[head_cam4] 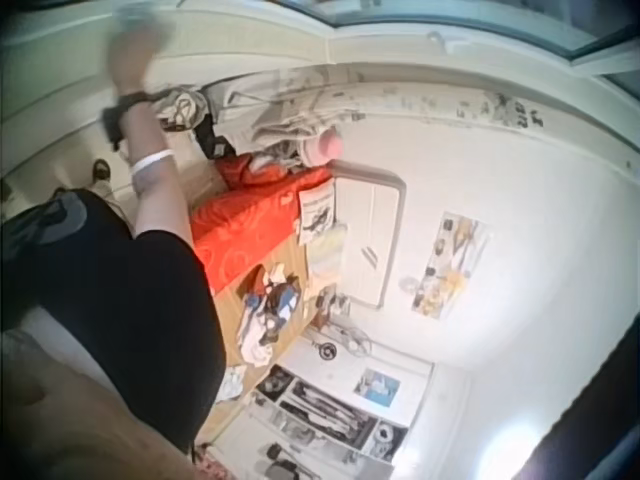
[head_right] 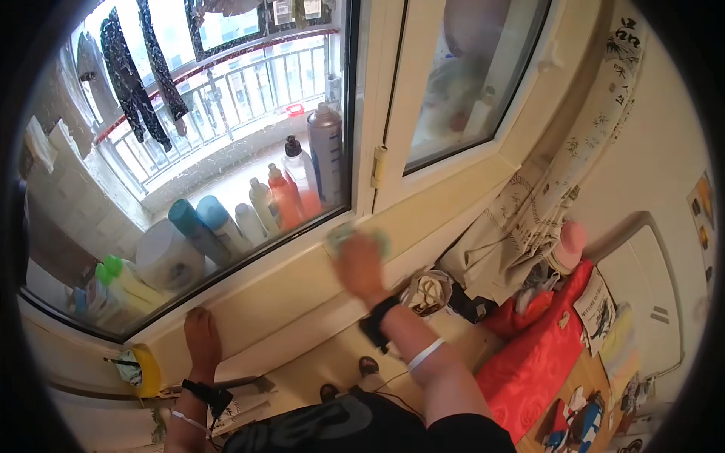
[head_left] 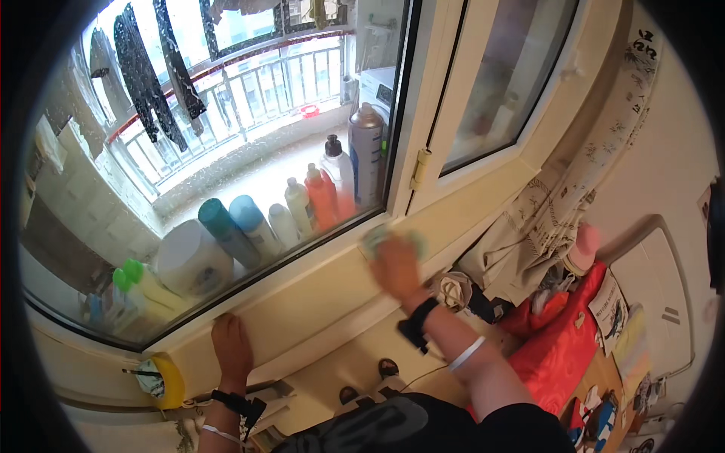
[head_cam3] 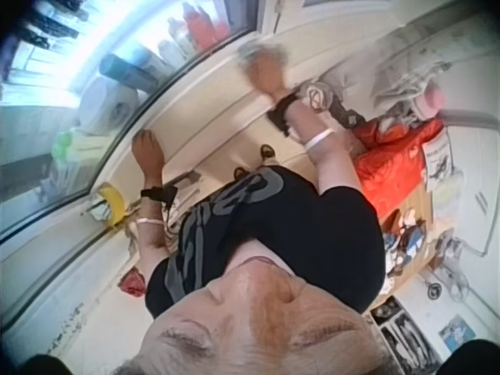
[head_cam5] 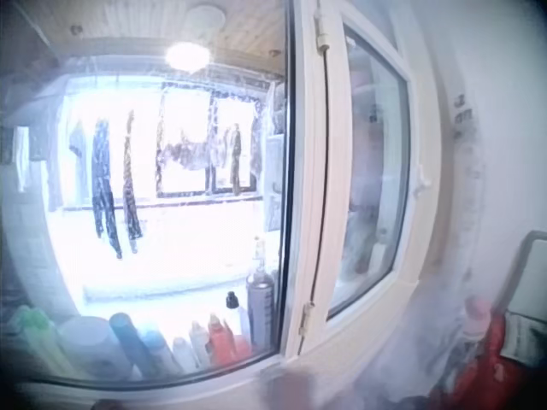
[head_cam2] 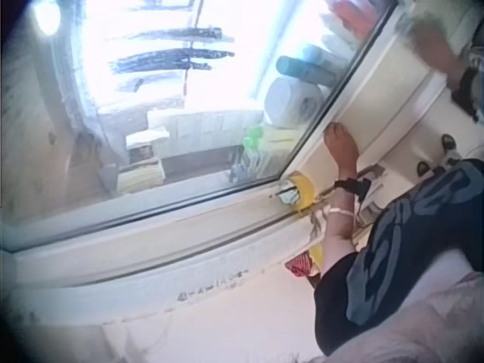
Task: The person wipes the window frame and glass panels with a cloth, cleaning different sections and moving around the window latch. They occasionally fold the cloth to use a cleaner section while wiping the surfaces.
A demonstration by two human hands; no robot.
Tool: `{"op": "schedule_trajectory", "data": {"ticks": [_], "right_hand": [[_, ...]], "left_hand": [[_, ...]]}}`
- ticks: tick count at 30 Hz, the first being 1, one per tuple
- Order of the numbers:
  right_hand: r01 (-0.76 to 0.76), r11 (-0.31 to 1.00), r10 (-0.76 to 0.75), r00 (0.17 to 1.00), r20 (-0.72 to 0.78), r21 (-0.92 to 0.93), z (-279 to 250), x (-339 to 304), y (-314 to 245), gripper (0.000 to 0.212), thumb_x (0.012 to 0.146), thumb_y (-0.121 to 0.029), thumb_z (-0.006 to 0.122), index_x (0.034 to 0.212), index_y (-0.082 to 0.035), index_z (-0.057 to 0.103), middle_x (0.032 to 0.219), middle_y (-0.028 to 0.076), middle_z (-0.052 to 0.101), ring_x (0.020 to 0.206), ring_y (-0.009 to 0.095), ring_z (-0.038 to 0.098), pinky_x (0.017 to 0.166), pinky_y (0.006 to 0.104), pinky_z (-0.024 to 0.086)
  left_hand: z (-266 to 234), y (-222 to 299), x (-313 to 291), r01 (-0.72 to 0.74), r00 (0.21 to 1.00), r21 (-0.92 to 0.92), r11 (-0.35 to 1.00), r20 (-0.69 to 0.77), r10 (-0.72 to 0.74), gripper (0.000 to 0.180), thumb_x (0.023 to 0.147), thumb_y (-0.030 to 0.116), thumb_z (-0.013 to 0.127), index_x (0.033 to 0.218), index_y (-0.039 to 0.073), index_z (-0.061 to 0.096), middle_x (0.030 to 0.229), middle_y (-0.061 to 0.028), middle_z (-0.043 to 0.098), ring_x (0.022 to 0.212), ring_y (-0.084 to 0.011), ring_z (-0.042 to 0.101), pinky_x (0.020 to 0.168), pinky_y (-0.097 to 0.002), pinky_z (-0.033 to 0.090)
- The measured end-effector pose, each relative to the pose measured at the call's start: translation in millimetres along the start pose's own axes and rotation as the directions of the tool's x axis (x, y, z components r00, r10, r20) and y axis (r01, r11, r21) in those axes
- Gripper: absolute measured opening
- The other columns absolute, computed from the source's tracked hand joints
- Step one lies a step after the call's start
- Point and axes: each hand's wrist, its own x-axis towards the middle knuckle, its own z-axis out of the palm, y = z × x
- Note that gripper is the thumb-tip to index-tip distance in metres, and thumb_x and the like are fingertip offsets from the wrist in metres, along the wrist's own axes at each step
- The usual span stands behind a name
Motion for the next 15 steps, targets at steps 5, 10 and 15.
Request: {"op": "schedule_trajectory", "data": {"ticks": [5, 10, 15], "right_hand": [[0.445, 0.839, -0.435, 0.894, -0.105, 0.314, 17.2, -40.1, -83.4, 0.051, 0.086, -0.035, 0.058, 0.124, -0.002, 0.052, 0.133, 0.022, 0.048, 0.128, 0.037, 0.042, 0.101, 0.0504, 0.035], [0.071, 0.991, -0.052, 0.985, -0.167, 0.112, -4.7, -22.5, 16.0, 0.059, 0.087, -0.036, 0.057, 0.133, -0.001, 0.043, 0.136, 0.02, 0.046, 0.129, 0.035, 0.041, 0.105, 0.048, 0.033], [-0.064, 0.995, 0.028, 0.922, -0.387, -0.079, -6.3, -6.5, 132.3, 0.053, 0.093, -0.037, 0.049, 0.13, 0.0, 0.047, 0.135, 0.018, 0.046, 0.129, 0.035, 0.039, 0.107, 0.0514, 0.03]], "left_hand": [[2.9, 8.1, 8.5, 0.043, 0.998, -0.044, 0.998, 0.041, -0.041, 0.019, 0.088, 0.007, 0.055, 0.103, -0.005, 0.058, 0.112, -0.021, 0.057, 0.106, -0.0387, 0.052, 0.094, -0.0459, 0.04], [7.2, -4.3, -0.3, -0.023, 1.0, -0.011, 1.0, -0.002, 0.023, 0.017, 0.089, 0.006, 0.053, 0.101, -0.005, 0.058, 0.112, -0.0206, 0.058, 0.106, -0.0385, 0.053, 0.094, -0.0461, 0.04], [14.1, -5.3, 1.1, 0.043, 0.995, 0.016, 0.999, 0.086, -0.044, 0.019, 0.087, 0.004, 0.051, 0.103, -0.004, 0.057, 0.111, -0.0196, 0.057, 0.107, -0.0383, 0.052, 0.094, -0.0463, 0.04]]}}
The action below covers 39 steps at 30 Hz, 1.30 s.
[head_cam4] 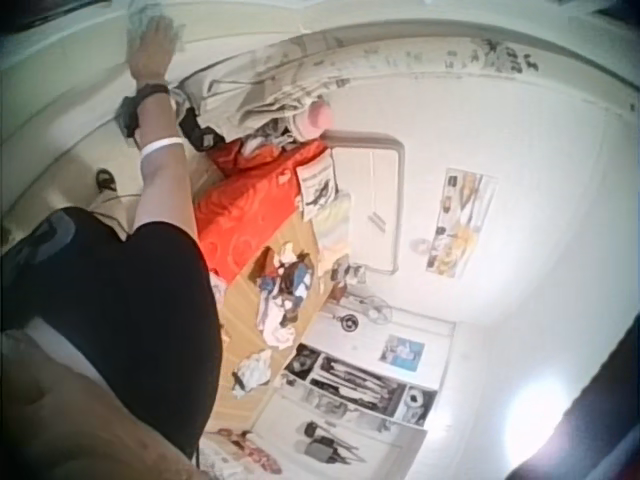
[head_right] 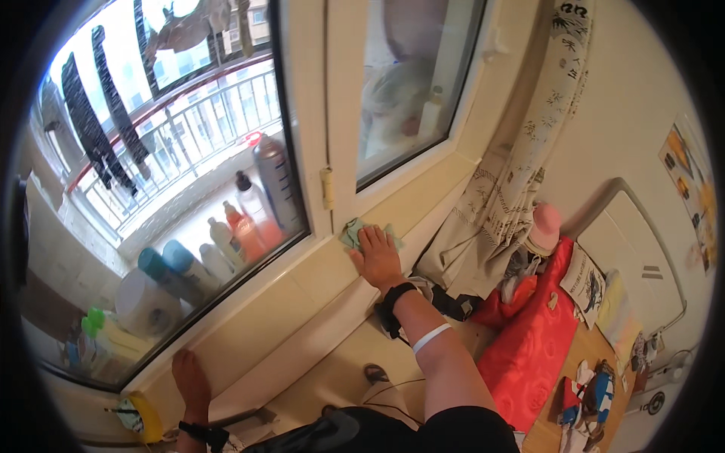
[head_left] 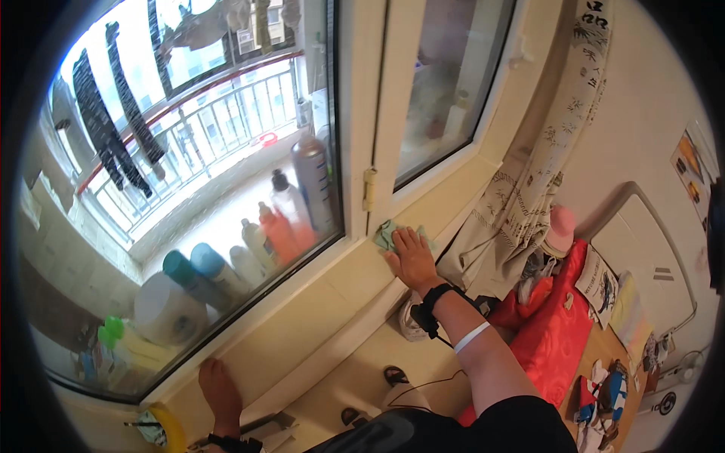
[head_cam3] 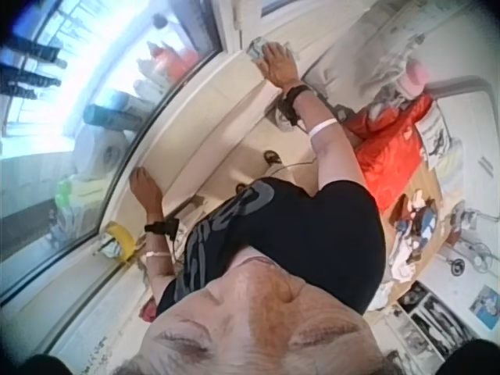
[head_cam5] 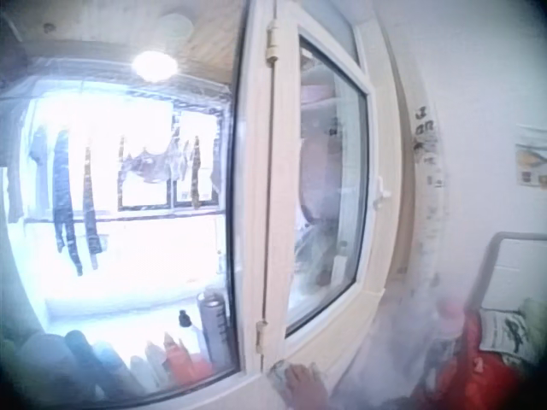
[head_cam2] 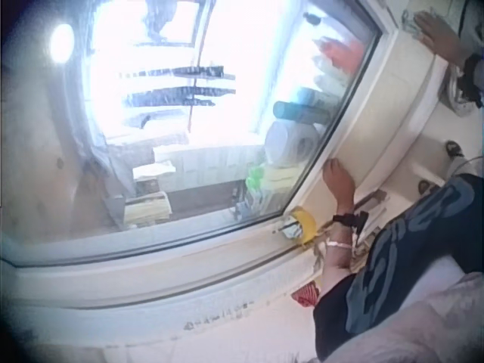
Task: The person wipes the window frame and glass panels with a cloth, cleaning different sections and moving around the window latch. They occasionally fold the cloth to use a cleaner section while wiping the surfaces.
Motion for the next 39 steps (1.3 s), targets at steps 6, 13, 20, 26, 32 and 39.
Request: {"op": "schedule_trajectory", "data": {"ticks": [6, 13, 20, 26, 32, 39], "right_hand": [[-0.123, 0.992, 0.125, 0.991, 0.058, -0.035, -4.9, 37.4, 87.2, 0.055, 0.094, -0.04, 0.045, 0.131, 0.0, 0.046, 0.14, 0.017, 0.043, 0.133, 0.035, 0.035, 0.11, 0.0511, 0.025], [-0.251, 0.964, 0.259, 0.961, 0.096, -0.088, 0.2, 86.5, 225.0, 0.062, 0.095, -0.046, 0.038, 0.135, 0.001, 0.043, 0.143, 0.017, 0.039, 0.136, 0.034, 0.031, 0.113, 0.0501, 0.021], [-0.332, 0.931, 0.35, 0.93, 0.114, -0.152, 2.6, 129.5, 338.7, 0.064, 0.095, -0.046, 0.037, 0.138, 0.002, 0.041, 0.147, 0.015, 0.036, 0.138, 0.032, 0.028, 0.114, 0.0488, 0.018], [-0.35, 0.917, 0.369, 0.927, 0.075, -0.191, 6.1, 140.0, 391.9, 0.065, 0.095, -0.046, 0.036, 0.139, 0.001, 0.04, 0.148, 0.015, 0.035, 0.139, 0.031, 0.028, 0.116, 0.0471, 0.015], [-0.365, 0.925, 0.37, 0.929, 0.028, -0.102, -3.2, 130.1, 378.7, 0.066, 0.092, -0.047, 0.041, 0.136, 0.003, 0.043, 0.144, 0.018, 0.04, 0.137, 0.032, 0.031, 0.115, 0.0484, 0.016], [0.041, 0.959, -0.089, 0.983, 0.159, 0.281, -11.9, 62.1, 190.8, 0.059, 0.088, -0.044, 0.053, 0.124, 0.002, 0.051, 0.136, 0.023, 0.044, 0.128, 0.036, 0.04, 0.111, 0.0499, 0.023]], "left_hand": [[9.4, -10.8, -3.0, -0.041, 0.998, 0.047, 0.998, 0.055, 0.039, 0.021, 0.086, 0.002, 0.05, 0.105, -0.005, 0.054, 0.114, -0.0204, 0.055, 0.111, -0.0389, 0.049, 0.095, -0.0467, 0.038], [44.0, 76.3, 36.0, -0.181, 0.98, 0.009, 0.983, -0.082, 0.181, 0.031, 0.085, 0.003, 0.054, 0.115, 0.005, 0.055, 0.117, -0.0171, 0.055, 0.117, -0.0356, 0.049, 0.1, -0.0451, 0.038], [107.2, 194.4, 96.6, -0.248, 0.968, -0.015, 0.969, -0.056, 0.246, 0.024, 0.088, 0.004, 0.055, 0.112, 0.001, 0.055, 0.113, -0.0182, 0.056, 0.109, -0.0361, 0.051, 0.097, -0.0436, 0.041], [121.8, 253.9, 125.8, 0.123, 0.985, -0.336, 0.934, 0.158, -0.073, 0.02, 0.091, 0.007, 0.054, 0.107, -0.005, 0.054, 0.112, -0.0193, 0.053, 0.11, -0.0357, 0.049, 0.096, -0.0427, 0.04], [119.6, 272.7, 127.2, -0.189, 0.978, -0.088, 0.978, 0.068, 0.195, 0.021, 0.091, 0.004, 0.052, 0.109, -0.006, 0.053, 0.116, -0.0224, 0.05, 0.113, -0.0402, 0.047, 0.098, -0.0477, 0.038], [114.7, 273.0, 134.0, -0.233, 0.969, -0.097, 0.968, 0.061, 0.239, 0.026, 0.089, 0.007, 0.052, 0.112, -0.004, 0.051, 0.119, -0.0232, 0.05, 0.113, -0.0419, 0.046, 0.097, -0.0496, 0.036]]}}
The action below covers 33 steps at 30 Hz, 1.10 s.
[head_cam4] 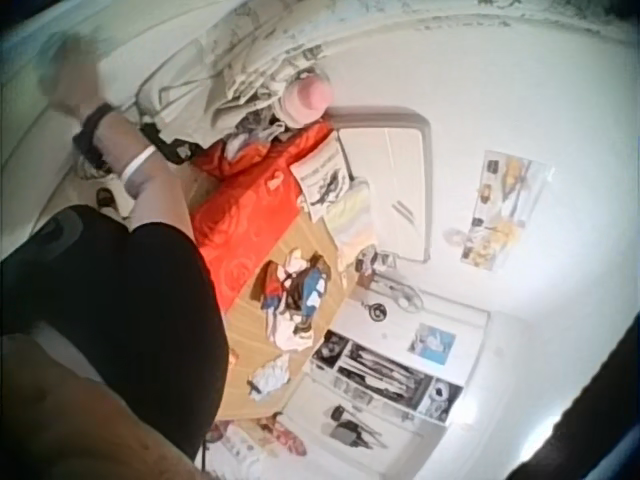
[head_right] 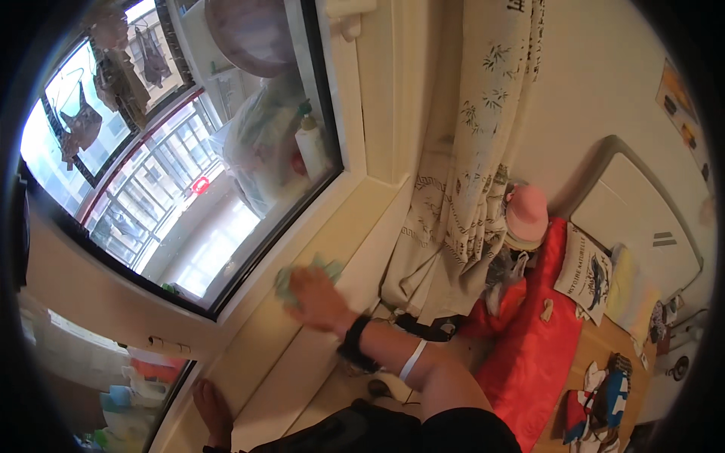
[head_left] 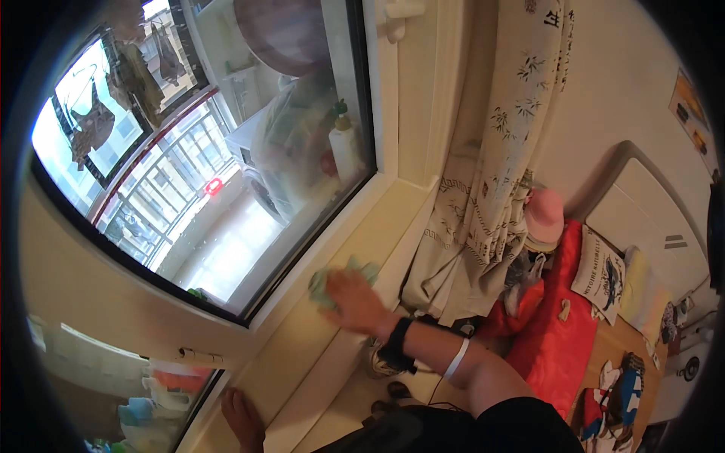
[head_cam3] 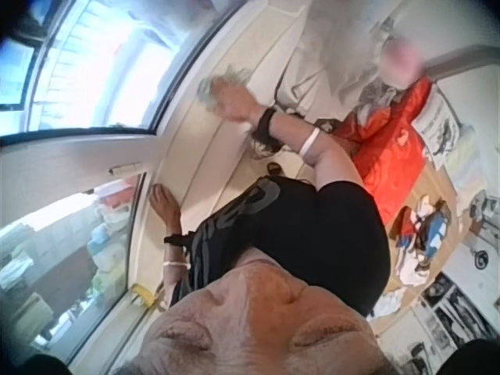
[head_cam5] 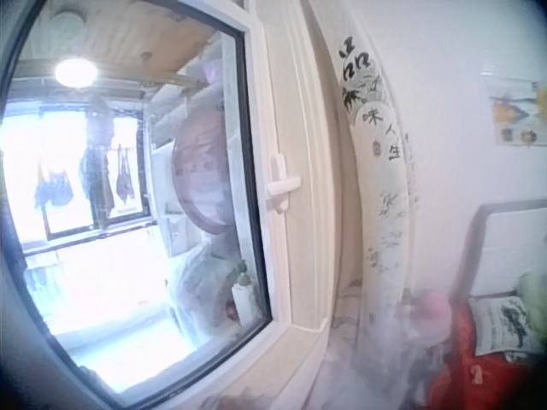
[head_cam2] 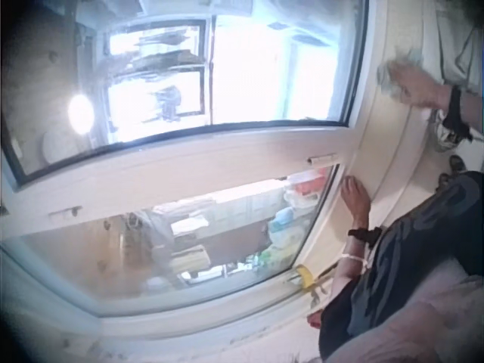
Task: The person wipes the window frame and glass panels with a cloth, cleaning different sections and moving around the window latch. They occasionally fold the cloth to use a cleaner section while wiping the surfaces.
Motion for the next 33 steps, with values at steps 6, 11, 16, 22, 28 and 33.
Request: {"op": "schedule_trajectory", "data": {"ticks": [6, 11, 16, 22, 28, 33], "right_hand": [[-0.021, 0.999, 0.019, 0.997, 0.078, 0.029, -17.5, -1.3, 10.4, 0.062, 0.092, -0.044, 0.049, 0.133, 0.003, 0.043, 0.139, 0.021, 0.043, 0.134, 0.036, 0.035, 0.113, 0.0487, 0.021], [-0.305, 0.934, 0.289, 0.951, -0.11, -0.185, -42.1, 32.1, 107.8, 0.064, 0.093, -0.045, 0.045, 0.132, 0.005, 0.042, 0.14, 0.021, 0.041, 0.134, 0.034, 0.033, 0.113, 0.0485, 0.019], [-0.34, 0.88, 0.33, 0.94, -0.086, -0.333, -55.0, 58.3, 180.3, 0.069, 0.094, -0.051, 0.038, 0.134, 0.006, 0.043, 0.143, 0.021, 0.038, 0.137, 0.034, 0.03, 0.114, 0.0484, 0.018], [-0.274, 0.925, 0.255, 0.961, -0.105, -0.264, -76.7, 64.3, 230.5, 0.067, 0.093, -0.049, 0.042, 0.13, 0.006, 0.047, 0.138, 0.023, 0.043, 0.134, 0.035, 0.034, 0.113, 0.0483, 0.02], [-0.085, 0.996, 0.085, 0.993, 0.085, -0.003, -73.4, 39.3, 167.4, 0.063, 0.089, -0.044, 0.051, 0.129, 0.005, 0.046, 0.137, 0.026, 0.042, 0.13, 0.04, 0.037, 0.111, 0.0481, 0.023], [0.284, 0.953, -0.28, 0.959, -0.047, 0.105, -58.4, 9.6, 132.9, 0.059, 0.088, -0.04, 0.055, 0.126, 0.004, 0.048, 0.133, 0.024, 0.046, 0.125, 0.041, 0.041, 0.109, 0.0482, 0.026]], "left_hand": [[0.6, 0.0, -6.4, 0.069, 0.997, -0.056, 0.996, 0.026, -0.068, 0.027, 0.087, 0.008, 0.053, 0.112, -0.004, 0.051, 0.119, -0.0228, 0.051, 0.115, -0.0415, 0.045, 0.098, -0.0502, 0.035], [2.2, 0.0, -9.2, 0.126, 0.99, -0.018, 0.992, 0.059, -0.125, 0.027, 0.086, 0.007, 0.054, 0.11, -0.003, 0.052, 0.12, -0.0216, 0.051, 0.115, -0.0407, 0.045, 0.099, -0.0495, 0.035], [6.2, -2.3, -9.8, 0.11, 0.992, 0.068, 0.992, 0.055, -0.114, 0.027, 0.084, 0.005, 0.054, 0.11, -0.001, 0.053, 0.119, -0.0204, 0.053, 0.112, -0.04, 0.048, 0.098, -0.0488, 0.038], [15.0, -6.9, -7.6, 0.187, 0.982, 0.068, 0.98, -0.032, -0.185, 0.02, 0.092, 0.012, 0.052, 0.105, -0.002, 0.056, 0.107, -0.02, 0.058, 0.104, -0.0384, 0.053, 0.093, -0.0449, 0.042], [28.0, 34.8, 31.3, 0.485, 0.83, -0.159, 0.86, -0.225, -0.51, 0.023, 0.095, 0.02, 0.049, 0.095, -0.002, 0.055, 0.095, -0.0182, 0.054, 0.091, -0.0342, 0.05, 0.083, -0.0438, 0.039], [34.6, 48.6, 40.1, 0.48, 0.829, 0.011, 0.877, -0.333, -0.45, 0.019, 0.09, 0.015, 0.05, 0.094, -0.003, 0.054, 0.096, -0.0189, 0.054, 0.092, -0.0351, 0.049, 0.082, -0.0442, 0.039]]}}
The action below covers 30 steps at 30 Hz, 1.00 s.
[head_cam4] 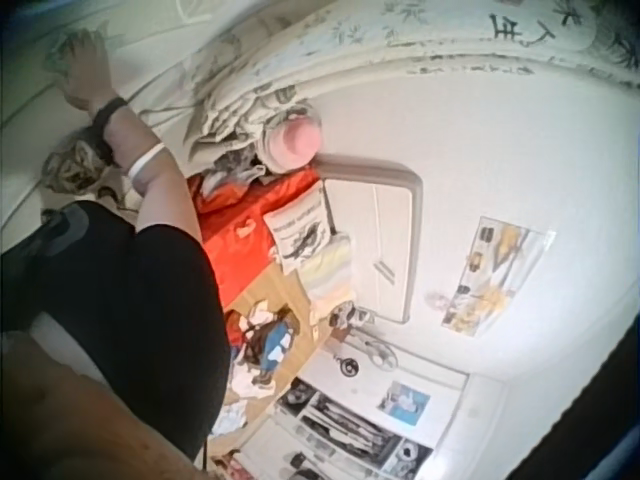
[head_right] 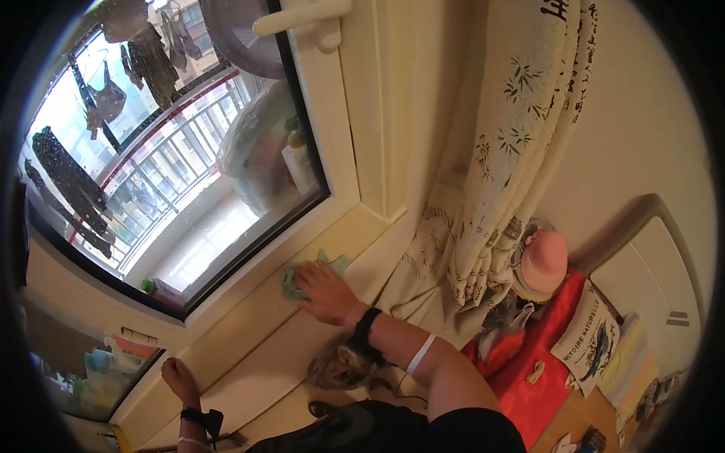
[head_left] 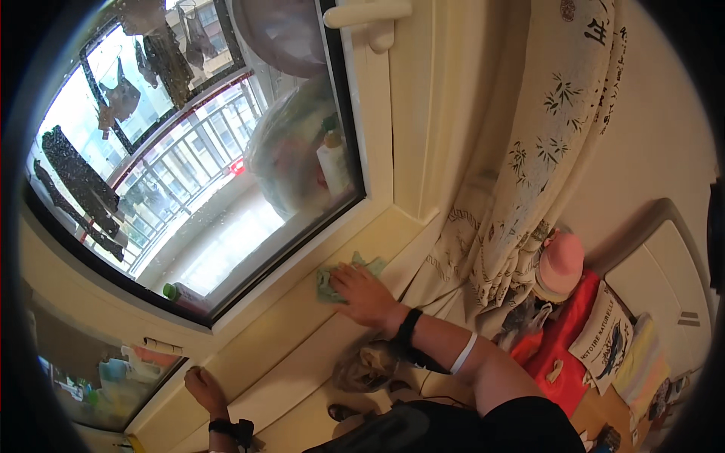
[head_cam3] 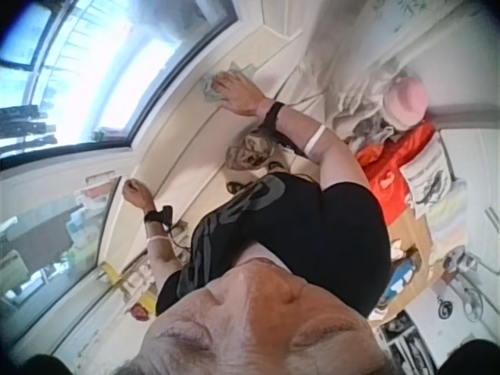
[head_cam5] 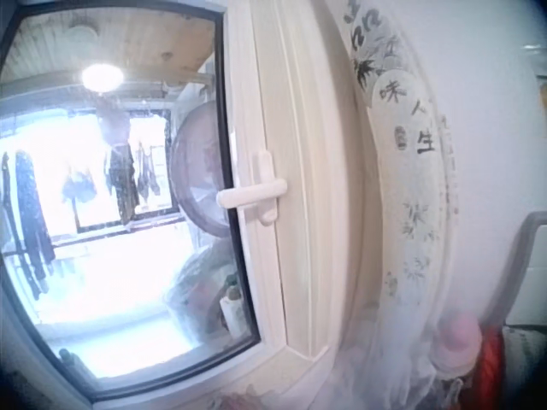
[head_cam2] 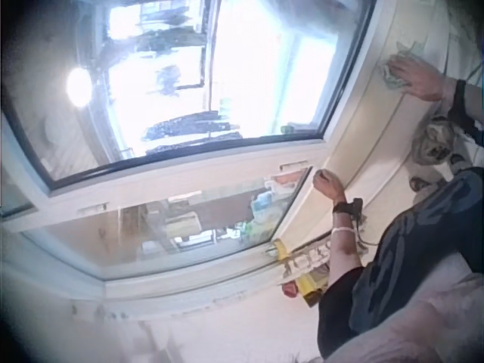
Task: The person wipes the window frame and glass panels with a cloth, cleaning different sections and moving around the window latch. They occasionally fold the cloth to use a cleaner section while wiping the surfaces.
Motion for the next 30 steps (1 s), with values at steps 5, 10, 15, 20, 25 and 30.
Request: {"op": "schedule_trajectory", "data": {"ticks": [5, 10, 15, 20, 25, 30], "right_hand": [[-0.463, 0.882, 0.457, 0.886, -0.081, -0.089, -37.0, 7.5, 85.6, 0.054, 0.089, -0.039, 0.055, 0.124, 0.002, 0.051, 0.127, 0.024, 0.05, 0.121, 0.04, 0.044, 0.108, 0.0483, 0.027], [-0.302, 0.939, 0.315, 0.947, 0.058, -0.163, -13.8, 21.2, 32.4, 0.027, 0.08, -0.021, 0.058, 0.097, -0.001, 0.063, 0.115, 0.017, 0.058, 0.107, 0.033, 0.053, 0.093, 0.0463, 0.039], [0.067, 0.99, -0.056, 0.994, -0.093, 0.121, 20.7, 13.1, -2.9, 0.025, 0.076, -0.012, 0.059, 0.099, -0.006, 0.068, 0.105, 0.012, 0.065, 0.103, 0.03, 0.059, 0.09, 0.0439, 0.043], [-0.266, 0.819, 0.504, 0.756, -0.418, 0.508, -65.5, 74.0, 21.4, 0.028, 0.091, -0.012, 0.054, 0.116, -0.003, 0.063, 0.088, 0.015, 0.067, 0.078, 0.03, 0.066, 0.071, 0.0368, 0.052], [0.035, 0.988, 0.113, 0.488, -0.865, 0.149, -201.3, 182.5, 21.6, 0.041, 0.091, -0.006, 0.052, 0.13, 0.005, 0.047, 0.129, 0.025, 0.052, 0.118, 0.036, 0.051, 0.101, 0.0385, 0.039], [-0.332, 0.943, 0.229, 0.691, -0.686, -0.019, -121.4, 164.1, 70.1, 0.056, 0.087, -0.007, 0.052, 0.134, 0.012, 0.03, 0.141, 0.037, 0.027, 0.126, 0.052, 0.035, 0.107, 0.0464, 0.033]], "left_hand": [[4.7, 6.8, -2.2, 0.063, 0.998, 0.042, 0.997, 0.022, -0.064, 0.018, 0.088, 0.012, 0.049, 0.096, -0.003, 0.055, 0.098, -0.0196, 0.055, 0.094, -0.0371, 0.05, 0.084, -0.0451, 0.04], [-1.0, 7.0, -2.9, 0.052, 0.999, 0.046, 0.998, -0.004, -0.052, 0.018, 0.089, 0.012, 0.049, 0.096, -0.003, 0.055, 0.098, -0.0197, 0.055, 0.095, -0.0373, 0.05, 0.085, -0.0451, 0.039], [4.2, 6.2, -1.0, 0.067, 0.998, 0.041, 0.997, -0.018, -0.066, 0.017, 0.089, 0.011, 0.049, 0.096, -0.003, 0.054, 0.099, -0.0194, 0.054, 0.095, -0.0376, 0.049, 0.085, -0.0447, 0.04], [2.7, 10.6, -1.7, 0.072, 0.997, 0.056, 0.996, -0.011, -0.071, 0.016, 0.088, 0.009, 0.048, 0.096, -0.003, 0.054, 0.099, -0.0193, 0.055, 0.095, -0.0375, 0.049, 0.084, -0.0447, 0.04], [-2.2, 8.5, -3.2, 0.088, 0.996, 0.056, 0.995, 0.005, -0.088, 0.015, 0.088, 0.008, 0.048, 0.095, -0.003, 0.055, 0.098, -0.0191, 0.054, 0.095, -0.0373, 0.05, 0.083, -0.0452, 0.04], [4.7, 9.9, -2.4, 0.064, 0.998, 0.036, 0.997, -0.02, -0.063, 0.014, 0.088, 0.008, 0.049, 0.095, -0.003, 0.054, 0.097, -0.0192, 0.054, 0.094, -0.0374, 0.05, 0.083, -0.0454, 0.04]]}}
